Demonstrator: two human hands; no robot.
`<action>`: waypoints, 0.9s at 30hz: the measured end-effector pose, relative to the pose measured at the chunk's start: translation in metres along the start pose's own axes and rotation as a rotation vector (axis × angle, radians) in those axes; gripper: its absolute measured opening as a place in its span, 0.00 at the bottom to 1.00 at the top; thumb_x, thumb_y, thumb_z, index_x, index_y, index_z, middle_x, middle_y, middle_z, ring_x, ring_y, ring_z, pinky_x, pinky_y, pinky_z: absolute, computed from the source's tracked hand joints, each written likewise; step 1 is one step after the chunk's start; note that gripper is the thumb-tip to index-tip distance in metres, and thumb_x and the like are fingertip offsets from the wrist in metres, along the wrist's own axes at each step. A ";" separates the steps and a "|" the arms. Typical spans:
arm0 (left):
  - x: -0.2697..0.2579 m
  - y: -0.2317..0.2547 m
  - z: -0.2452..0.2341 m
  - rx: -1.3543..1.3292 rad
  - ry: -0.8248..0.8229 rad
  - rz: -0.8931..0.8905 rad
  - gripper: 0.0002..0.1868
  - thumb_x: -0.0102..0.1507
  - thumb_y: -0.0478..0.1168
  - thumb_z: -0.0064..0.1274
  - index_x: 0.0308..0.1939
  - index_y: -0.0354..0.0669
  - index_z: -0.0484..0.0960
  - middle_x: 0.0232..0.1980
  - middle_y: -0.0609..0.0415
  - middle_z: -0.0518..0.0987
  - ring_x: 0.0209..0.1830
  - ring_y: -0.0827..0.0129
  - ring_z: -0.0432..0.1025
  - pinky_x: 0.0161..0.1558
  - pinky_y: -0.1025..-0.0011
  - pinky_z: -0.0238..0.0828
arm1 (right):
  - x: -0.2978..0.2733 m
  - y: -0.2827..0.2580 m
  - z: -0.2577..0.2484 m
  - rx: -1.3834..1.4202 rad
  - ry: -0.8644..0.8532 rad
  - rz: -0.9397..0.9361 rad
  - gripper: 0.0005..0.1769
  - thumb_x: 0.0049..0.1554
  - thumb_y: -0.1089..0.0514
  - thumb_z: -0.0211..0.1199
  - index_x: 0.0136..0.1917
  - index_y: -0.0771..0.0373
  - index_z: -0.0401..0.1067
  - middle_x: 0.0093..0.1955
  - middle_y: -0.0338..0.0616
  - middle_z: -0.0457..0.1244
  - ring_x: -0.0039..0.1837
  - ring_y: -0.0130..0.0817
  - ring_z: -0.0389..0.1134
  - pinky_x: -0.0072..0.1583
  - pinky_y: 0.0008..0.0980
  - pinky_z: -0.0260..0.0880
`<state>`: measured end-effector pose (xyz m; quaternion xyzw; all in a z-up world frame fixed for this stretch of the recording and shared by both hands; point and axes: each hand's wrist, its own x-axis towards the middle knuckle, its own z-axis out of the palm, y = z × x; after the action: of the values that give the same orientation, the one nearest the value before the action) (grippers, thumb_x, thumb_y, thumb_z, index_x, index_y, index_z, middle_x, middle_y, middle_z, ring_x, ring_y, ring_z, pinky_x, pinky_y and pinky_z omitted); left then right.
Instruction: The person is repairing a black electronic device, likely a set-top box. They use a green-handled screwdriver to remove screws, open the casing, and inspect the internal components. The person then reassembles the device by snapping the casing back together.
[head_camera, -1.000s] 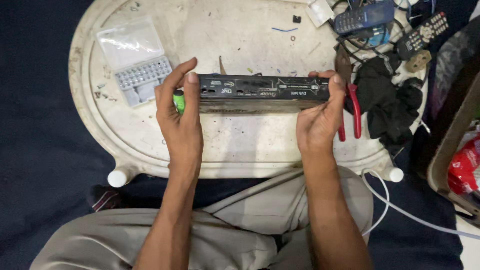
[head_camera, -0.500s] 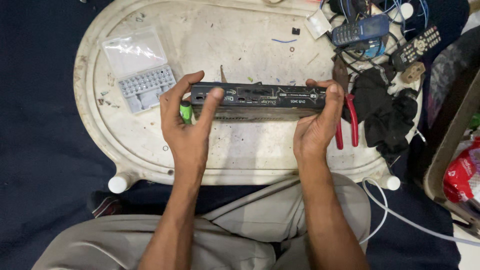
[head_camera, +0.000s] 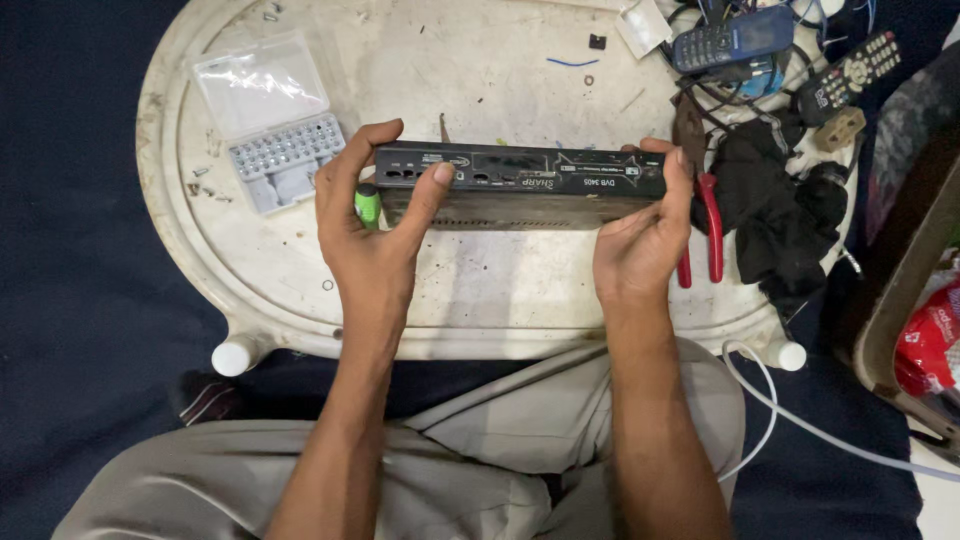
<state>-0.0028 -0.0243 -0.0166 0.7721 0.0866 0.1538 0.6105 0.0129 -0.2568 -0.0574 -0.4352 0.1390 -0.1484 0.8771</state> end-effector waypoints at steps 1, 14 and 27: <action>0.001 0.000 0.000 -0.006 -0.005 0.000 0.23 0.65 0.41 0.70 0.61 0.45 0.80 0.58 0.53 0.73 0.60 0.66 0.68 0.64 0.68 0.67 | 0.001 0.000 0.000 0.003 0.000 -0.005 0.16 0.65 0.48 0.60 0.56 0.64 0.71 0.53 0.46 0.65 0.60 0.35 0.66 0.67 0.37 0.65; -0.002 -0.005 0.001 -0.025 -0.009 0.030 0.23 0.67 0.39 0.70 0.63 0.45 0.80 0.59 0.55 0.73 0.61 0.68 0.66 0.65 0.69 0.67 | 0.000 0.002 -0.002 -0.005 -0.053 -0.077 0.12 0.68 0.51 0.59 0.55 0.62 0.70 0.56 0.42 0.62 0.65 0.35 0.64 0.69 0.38 0.65; -0.001 -0.001 0.001 -0.058 0.005 0.002 0.23 0.65 0.40 0.70 0.62 0.46 0.80 0.59 0.55 0.73 0.62 0.67 0.67 0.63 0.68 0.68 | 0.001 0.002 -0.004 0.002 -0.053 -0.035 0.13 0.66 0.49 0.60 0.54 0.60 0.70 0.56 0.45 0.64 0.63 0.34 0.64 0.69 0.37 0.64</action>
<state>-0.0038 -0.0252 -0.0180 0.7538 0.0831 0.1588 0.6322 0.0121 -0.2592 -0.0612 -0.4404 0.1079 -0.1520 0.8782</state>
